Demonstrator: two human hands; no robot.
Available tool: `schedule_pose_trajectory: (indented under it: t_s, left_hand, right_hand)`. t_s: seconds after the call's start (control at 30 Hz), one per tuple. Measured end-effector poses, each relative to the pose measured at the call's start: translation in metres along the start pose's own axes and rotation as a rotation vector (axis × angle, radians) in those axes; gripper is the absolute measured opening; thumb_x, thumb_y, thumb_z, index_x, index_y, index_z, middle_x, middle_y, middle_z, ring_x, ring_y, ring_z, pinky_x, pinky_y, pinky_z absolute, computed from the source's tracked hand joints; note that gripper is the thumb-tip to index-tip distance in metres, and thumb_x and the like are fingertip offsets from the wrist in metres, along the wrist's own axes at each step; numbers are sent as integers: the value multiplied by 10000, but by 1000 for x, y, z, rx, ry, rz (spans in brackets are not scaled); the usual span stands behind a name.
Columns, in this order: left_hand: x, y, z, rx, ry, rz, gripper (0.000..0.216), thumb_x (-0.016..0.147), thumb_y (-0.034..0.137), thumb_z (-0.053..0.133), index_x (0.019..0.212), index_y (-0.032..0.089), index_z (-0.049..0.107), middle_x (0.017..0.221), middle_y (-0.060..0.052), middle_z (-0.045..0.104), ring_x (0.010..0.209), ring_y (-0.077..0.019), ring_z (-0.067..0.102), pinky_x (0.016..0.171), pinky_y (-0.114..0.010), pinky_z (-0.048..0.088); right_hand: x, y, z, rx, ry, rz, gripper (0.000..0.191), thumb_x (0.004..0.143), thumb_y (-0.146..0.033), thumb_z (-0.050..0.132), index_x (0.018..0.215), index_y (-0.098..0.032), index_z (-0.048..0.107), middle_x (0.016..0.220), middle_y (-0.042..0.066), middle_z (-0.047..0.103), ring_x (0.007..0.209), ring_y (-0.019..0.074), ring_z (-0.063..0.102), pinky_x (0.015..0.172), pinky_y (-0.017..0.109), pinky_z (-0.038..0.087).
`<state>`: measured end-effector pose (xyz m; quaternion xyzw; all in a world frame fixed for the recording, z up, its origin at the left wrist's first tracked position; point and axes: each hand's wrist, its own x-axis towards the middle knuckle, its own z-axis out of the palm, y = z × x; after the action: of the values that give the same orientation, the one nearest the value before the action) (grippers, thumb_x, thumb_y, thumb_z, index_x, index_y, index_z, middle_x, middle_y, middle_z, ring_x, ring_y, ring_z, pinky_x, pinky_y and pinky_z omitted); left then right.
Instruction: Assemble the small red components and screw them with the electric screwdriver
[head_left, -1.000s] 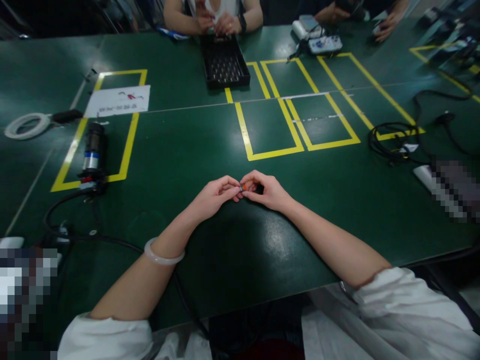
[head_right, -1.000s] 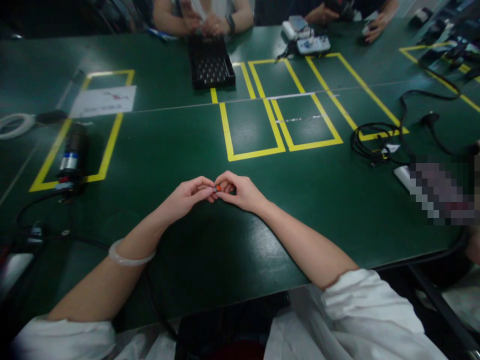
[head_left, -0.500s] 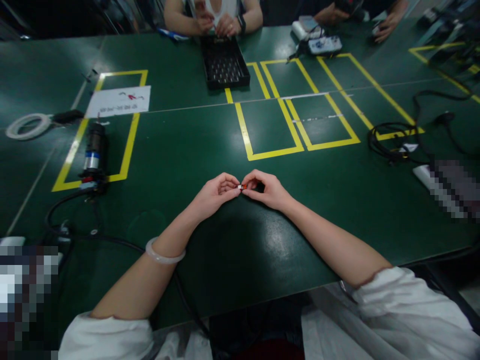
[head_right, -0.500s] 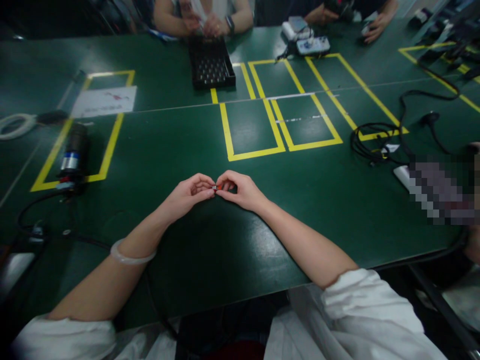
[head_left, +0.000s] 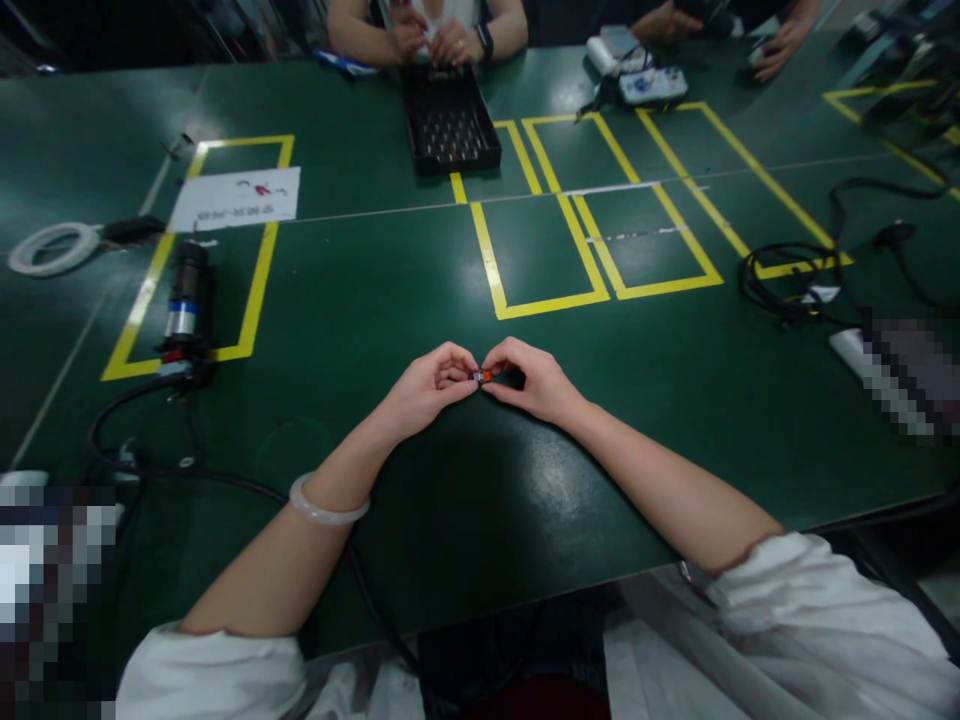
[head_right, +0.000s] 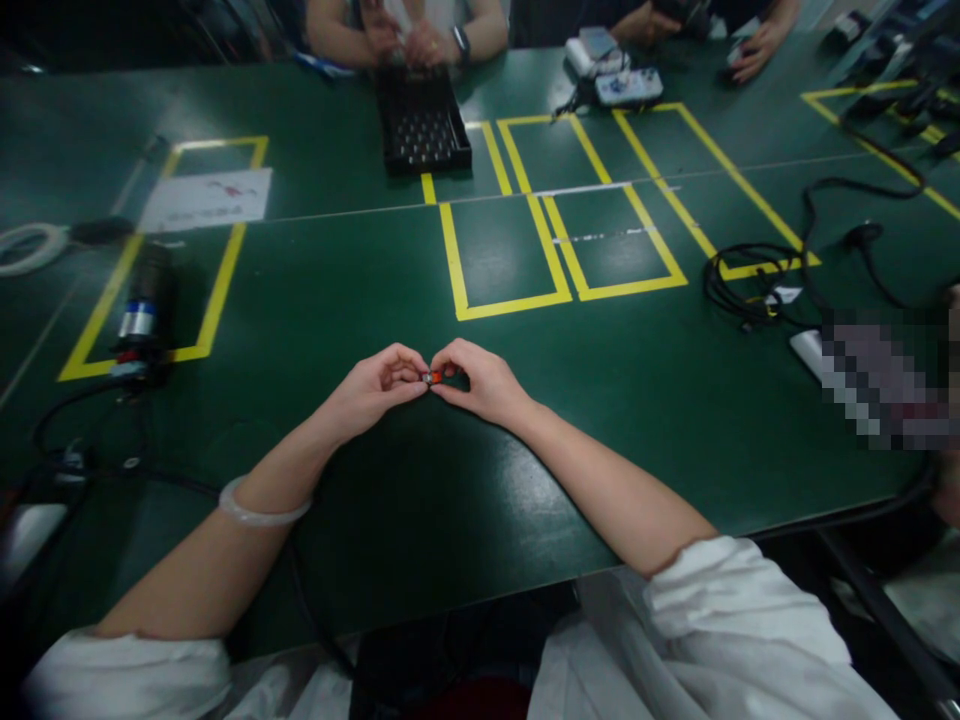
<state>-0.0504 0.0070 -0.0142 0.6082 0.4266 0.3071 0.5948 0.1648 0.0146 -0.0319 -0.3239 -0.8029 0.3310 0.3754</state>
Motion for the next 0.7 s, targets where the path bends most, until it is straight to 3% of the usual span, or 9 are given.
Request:
schedule_pose_trajectory:
  t_s: [0.47,0.7]
  left_hand:
    - [-2,6,2,29,40,-38,360,806,365,750,1041,140,595,974,-66,659,884,-160,633,843,-308,502]
    - [0,2,1,57,23,6,311,806,314,731,1027,148,588,1004,-59,630,904,-153,615,828,-289,499]
  right_hand:
    - [1,3,1,-15,-32,60,122,866,-171,629,979,-205,598,928,32,653,858,172,627,801,306,502]
    - [0,2,3,-76,-65,61,121,869,-145,598,969,-210,576,921,28,630,862,172,615,802,302,485]
